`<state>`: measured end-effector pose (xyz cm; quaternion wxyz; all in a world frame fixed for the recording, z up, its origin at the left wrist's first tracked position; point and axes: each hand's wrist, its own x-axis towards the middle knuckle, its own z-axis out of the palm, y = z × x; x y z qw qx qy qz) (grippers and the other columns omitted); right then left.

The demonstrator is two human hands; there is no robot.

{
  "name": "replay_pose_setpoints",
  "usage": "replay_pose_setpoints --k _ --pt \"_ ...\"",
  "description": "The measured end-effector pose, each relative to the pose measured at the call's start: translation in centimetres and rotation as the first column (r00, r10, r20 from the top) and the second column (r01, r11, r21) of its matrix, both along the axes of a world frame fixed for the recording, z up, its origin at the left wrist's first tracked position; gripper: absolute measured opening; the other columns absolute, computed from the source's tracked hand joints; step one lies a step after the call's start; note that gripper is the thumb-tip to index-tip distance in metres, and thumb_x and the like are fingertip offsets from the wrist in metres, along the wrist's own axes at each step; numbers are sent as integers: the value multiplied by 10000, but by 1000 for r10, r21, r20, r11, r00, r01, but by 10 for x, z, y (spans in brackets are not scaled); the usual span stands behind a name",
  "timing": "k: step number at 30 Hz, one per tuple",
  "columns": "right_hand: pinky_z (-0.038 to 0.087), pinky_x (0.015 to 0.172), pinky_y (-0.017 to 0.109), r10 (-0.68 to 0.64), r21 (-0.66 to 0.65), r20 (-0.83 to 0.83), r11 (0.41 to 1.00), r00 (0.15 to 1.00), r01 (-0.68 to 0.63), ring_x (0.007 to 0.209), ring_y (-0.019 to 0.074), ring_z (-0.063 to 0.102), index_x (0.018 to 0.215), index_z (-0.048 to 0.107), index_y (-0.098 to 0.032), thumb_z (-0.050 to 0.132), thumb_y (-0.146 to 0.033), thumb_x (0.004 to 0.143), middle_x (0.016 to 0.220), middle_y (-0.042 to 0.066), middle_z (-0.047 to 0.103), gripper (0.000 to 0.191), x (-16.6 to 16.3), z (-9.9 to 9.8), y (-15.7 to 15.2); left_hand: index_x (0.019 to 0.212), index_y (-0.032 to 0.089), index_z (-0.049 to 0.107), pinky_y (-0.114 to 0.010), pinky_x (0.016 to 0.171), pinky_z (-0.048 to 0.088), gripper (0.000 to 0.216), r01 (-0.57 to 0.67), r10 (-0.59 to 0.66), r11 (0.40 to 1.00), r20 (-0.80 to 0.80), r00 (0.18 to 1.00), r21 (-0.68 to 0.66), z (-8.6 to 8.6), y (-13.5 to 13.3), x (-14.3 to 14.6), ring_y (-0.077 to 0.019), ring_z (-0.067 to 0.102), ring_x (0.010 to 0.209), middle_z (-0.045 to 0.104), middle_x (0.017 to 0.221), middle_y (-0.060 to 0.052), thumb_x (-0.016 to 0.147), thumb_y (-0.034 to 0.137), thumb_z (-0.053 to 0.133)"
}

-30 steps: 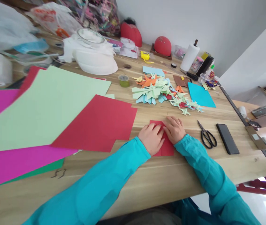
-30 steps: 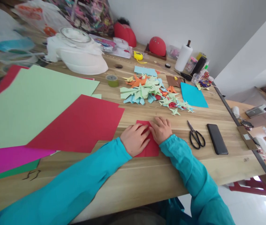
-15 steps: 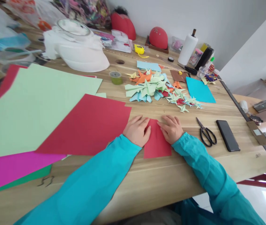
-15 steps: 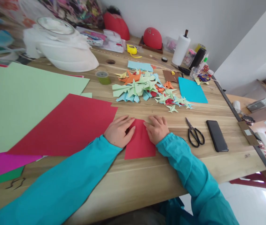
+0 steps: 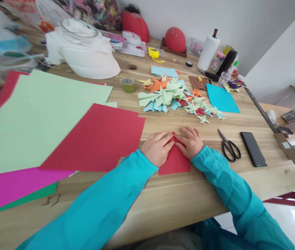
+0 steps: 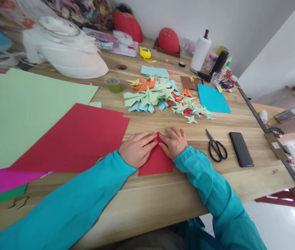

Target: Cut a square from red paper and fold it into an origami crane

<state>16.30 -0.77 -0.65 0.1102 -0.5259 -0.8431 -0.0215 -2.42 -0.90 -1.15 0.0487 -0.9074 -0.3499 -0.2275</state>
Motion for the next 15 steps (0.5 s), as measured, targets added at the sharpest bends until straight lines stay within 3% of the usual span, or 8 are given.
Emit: replay_pose_setpoints --k 10,15 --pt "255 1031 447 -22 -13 -9 1000 1000 22 1231 253 396 1186 606 -244 447 -405 880 1308 90 523 380 0 0 0 1084 106 650 -430 818 504 351 59 -60 998 -36 998 -29 -3 -1 0 -287 557 1027 666 1093 -132 834 166 412" --pt "254 1031 450 -41 -16 -7 999 999 41 1223 242 405 1173 613 -271 425 -346 900 1305 76 526 339 -1 -1 1 1050 60 652 -411 876 505 337 143 -141 990 59 988 -21 -6 7 -6 -261 568 1024 667 1082 -159 849 167 405"
